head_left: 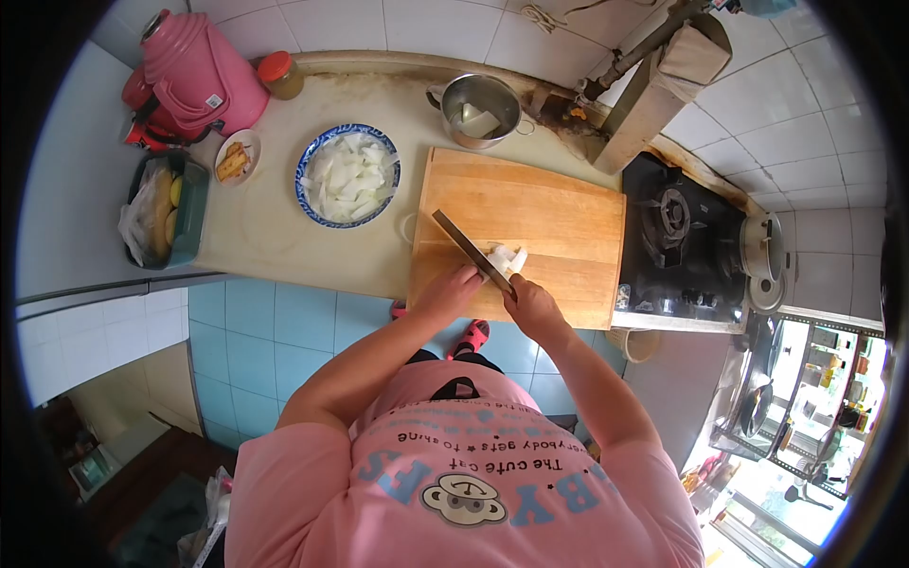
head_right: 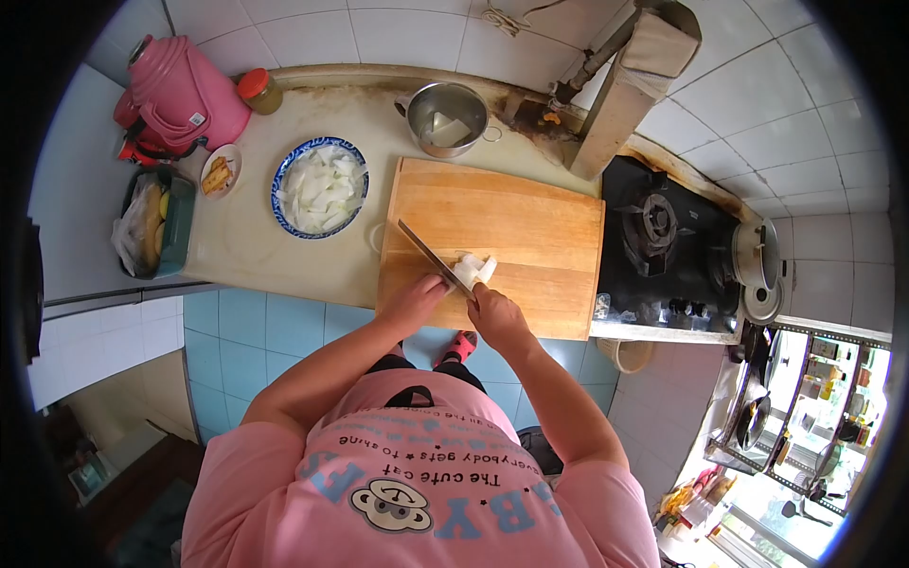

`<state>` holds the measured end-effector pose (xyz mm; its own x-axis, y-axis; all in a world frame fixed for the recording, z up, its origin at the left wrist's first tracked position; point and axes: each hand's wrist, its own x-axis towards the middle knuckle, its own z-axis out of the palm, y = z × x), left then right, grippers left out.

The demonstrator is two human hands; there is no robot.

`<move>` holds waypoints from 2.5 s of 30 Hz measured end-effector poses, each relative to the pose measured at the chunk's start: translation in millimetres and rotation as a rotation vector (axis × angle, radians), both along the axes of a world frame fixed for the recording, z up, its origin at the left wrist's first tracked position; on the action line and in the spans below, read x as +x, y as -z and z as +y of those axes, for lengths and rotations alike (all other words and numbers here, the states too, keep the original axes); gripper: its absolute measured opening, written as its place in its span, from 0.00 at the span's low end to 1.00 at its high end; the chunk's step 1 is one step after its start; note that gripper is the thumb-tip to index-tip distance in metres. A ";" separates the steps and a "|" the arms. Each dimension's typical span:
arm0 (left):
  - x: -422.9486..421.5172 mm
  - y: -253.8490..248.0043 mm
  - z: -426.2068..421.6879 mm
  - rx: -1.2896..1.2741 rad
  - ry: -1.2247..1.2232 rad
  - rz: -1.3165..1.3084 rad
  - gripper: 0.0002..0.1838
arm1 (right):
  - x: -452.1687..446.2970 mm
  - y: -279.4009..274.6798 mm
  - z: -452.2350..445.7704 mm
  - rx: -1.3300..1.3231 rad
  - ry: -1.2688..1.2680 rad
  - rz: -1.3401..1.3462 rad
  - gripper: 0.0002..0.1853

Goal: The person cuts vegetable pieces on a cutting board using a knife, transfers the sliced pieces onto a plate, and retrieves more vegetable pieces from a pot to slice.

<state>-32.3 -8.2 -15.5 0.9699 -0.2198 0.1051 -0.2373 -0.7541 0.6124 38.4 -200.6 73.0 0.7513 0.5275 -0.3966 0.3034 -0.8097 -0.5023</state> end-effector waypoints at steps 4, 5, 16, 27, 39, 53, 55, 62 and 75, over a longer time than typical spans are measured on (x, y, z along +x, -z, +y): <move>1.0 -2.1 2.8 -0.010 0.012 -0.094 0.17 | -4.9 1.0 -5.2 0.069 0.038 -0.035 0.12; 0.3 -2.7 4.4 0.002 0.014 -0.105 0.17 | -6.1 -3.8 -7.0 0.073 0.033 -0.028 0.12; 1.9 8.5 3.0 0.084 0.026 -0.083 0.19 | -1.3 -38.5 -3.8 -0.034 -0.099 0.003 0.10; -0.7 7.4 3.1 0.011 0.006 -0.091 0.17 | -7.7 0.3 0.8 0.074 0.055 -0.037 0.12; -2.5 14.1 2.6 0.112 0.015 -0.101 0.20 | -4.3 -39.2 -3.9 0.019 -0.060 0.033 0.11; -2.5 12.9 4.1 -0.044 -0.018 -0.154 0.11 | -9.8 1.0 0.0 0.086 0.080 -0.022 0.12; -3.8 16.6 4.2 -0.009 -0.022 -0.177 0.12 | -9.9 -13.6 -1.3 0.087 0.076 0.004 0.12; -3.2 24.8 2.3 0.063 -0.028 -0.234 0.15 | -6.7 -41.1 -1.5 0.026 -0.076 0.032 0.12; -2.3 7.7 5.8 0.051 -0.038 -0.233 0.09 | -14.6 2.7 8.4 0.048 0.049 -0.004 0.11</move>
<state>-34.6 -2.3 -23.2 0.9286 -0.1941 0.3164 -0.3381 -0.7939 0.5053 23.8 -192.2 70.4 0.7783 0.5085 -0.3683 0.2664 -0.7987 -0.5396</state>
